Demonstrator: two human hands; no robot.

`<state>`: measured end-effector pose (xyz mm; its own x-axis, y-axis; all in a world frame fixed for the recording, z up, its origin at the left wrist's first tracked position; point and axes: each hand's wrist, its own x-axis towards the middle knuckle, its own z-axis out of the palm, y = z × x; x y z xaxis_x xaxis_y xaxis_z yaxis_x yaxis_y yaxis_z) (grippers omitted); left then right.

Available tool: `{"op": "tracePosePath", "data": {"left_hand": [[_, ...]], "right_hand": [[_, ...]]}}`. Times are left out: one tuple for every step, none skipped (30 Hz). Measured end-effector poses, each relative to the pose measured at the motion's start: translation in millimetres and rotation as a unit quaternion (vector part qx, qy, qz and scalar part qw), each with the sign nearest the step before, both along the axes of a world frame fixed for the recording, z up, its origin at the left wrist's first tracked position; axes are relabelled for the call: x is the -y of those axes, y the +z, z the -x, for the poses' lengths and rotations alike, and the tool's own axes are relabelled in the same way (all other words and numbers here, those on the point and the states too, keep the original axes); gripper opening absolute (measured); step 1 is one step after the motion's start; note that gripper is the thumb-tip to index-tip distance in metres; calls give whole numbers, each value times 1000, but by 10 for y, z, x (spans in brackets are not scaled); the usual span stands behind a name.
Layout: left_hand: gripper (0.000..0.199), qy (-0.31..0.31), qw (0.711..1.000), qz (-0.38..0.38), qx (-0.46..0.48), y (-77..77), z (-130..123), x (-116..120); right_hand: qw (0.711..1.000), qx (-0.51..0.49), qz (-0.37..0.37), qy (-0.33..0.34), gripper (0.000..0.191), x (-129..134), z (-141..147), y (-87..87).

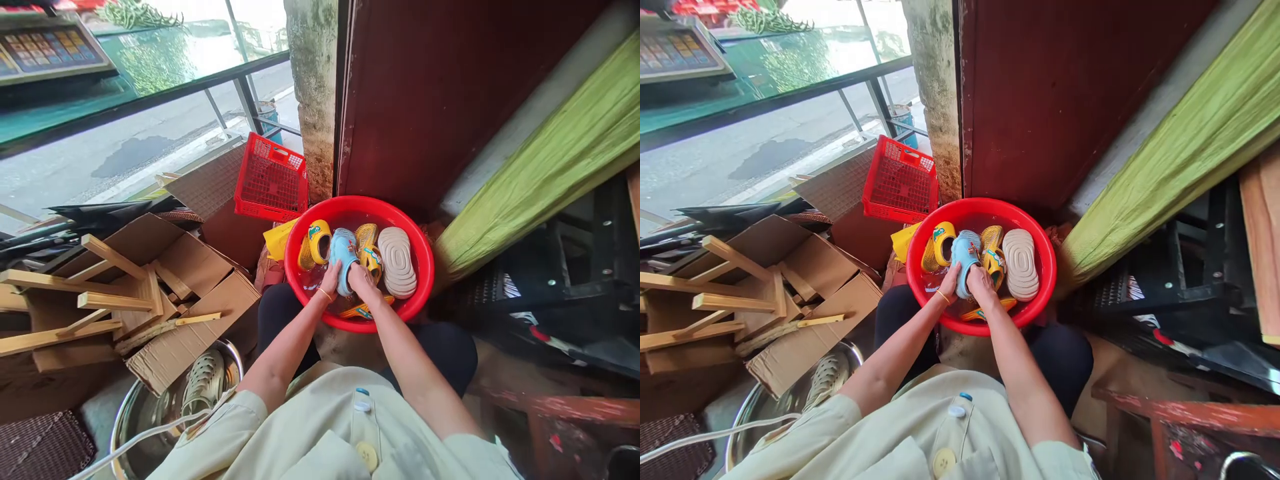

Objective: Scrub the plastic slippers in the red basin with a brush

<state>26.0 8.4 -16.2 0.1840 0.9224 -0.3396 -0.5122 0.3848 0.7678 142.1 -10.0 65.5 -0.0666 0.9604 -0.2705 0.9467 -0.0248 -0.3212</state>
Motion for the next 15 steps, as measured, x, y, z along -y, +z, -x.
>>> {"op": "tracePosePath", "data": {"left_hand": [[59, 1, 1000, -12, -2, -6, 10, 4], [57, 3, 1000, -21, -6, -12, 21, 6], [57, 6, 1000, -26, -11, -20, 31, 5], [57, 11, 999, -27, -17, -27, 39, 3], [58, 20, 999, -26, -26, -34, 42, -1], [60, 31, 999, -26, -36, -42, 42, -4], [61, 41, 998, -29, -47, -49, 38, -7], [62, 49, 996, -36, -60, -56, 32, -11], [62, 56, 994, -49, -76, -63, 24, -16], [62, 62, 991, -66, -95, -69, 16, -25], [62, 68, 988, -84, -112, -74, 10, -40], [62, 74, 984, -102, -127, -76, 9, -63], [63, 80, 979, -119, -145, -76, 13, -97], [65, 85, 972, -137, -170, -72, 23, -142], [67, 88, 963, -154, -203, -63, 40, -196]], "right_hand": [[1000, -9, 3, 7, 39, -25, -17, -2], [1000, -19, 8, 19, 40, -24, -55, 1], [999, -29, 14, 33, 41, 3, -109, 6], [998, -37, 21, 47, 40, 51, -175, 12], [997, -42, 29, 59, 38, 117, -247, 17], [996, -47, 34, 69, 35, 196, -322, 18], [995, -54, 37, 81, 33, 285, -398, 13], [993, -63, 36, 95, 33, 379, -476, 3], [991, -74, 33, 111, 34, 471, -557, -14], [988, -88, 26, 126, 37, 557, -643, -34], [985, -102, 14, 138, 39, 631, -737, -57], [983, -116, -2, 143, 41, 688, -837, -79], [981, -129, -20, 141, 43, 726, -941, -100], [979, -144, -41, 135, 44, 743, -1047, -117], [976, -163, -65, 128, 46, 740, -1146, -132]]}}
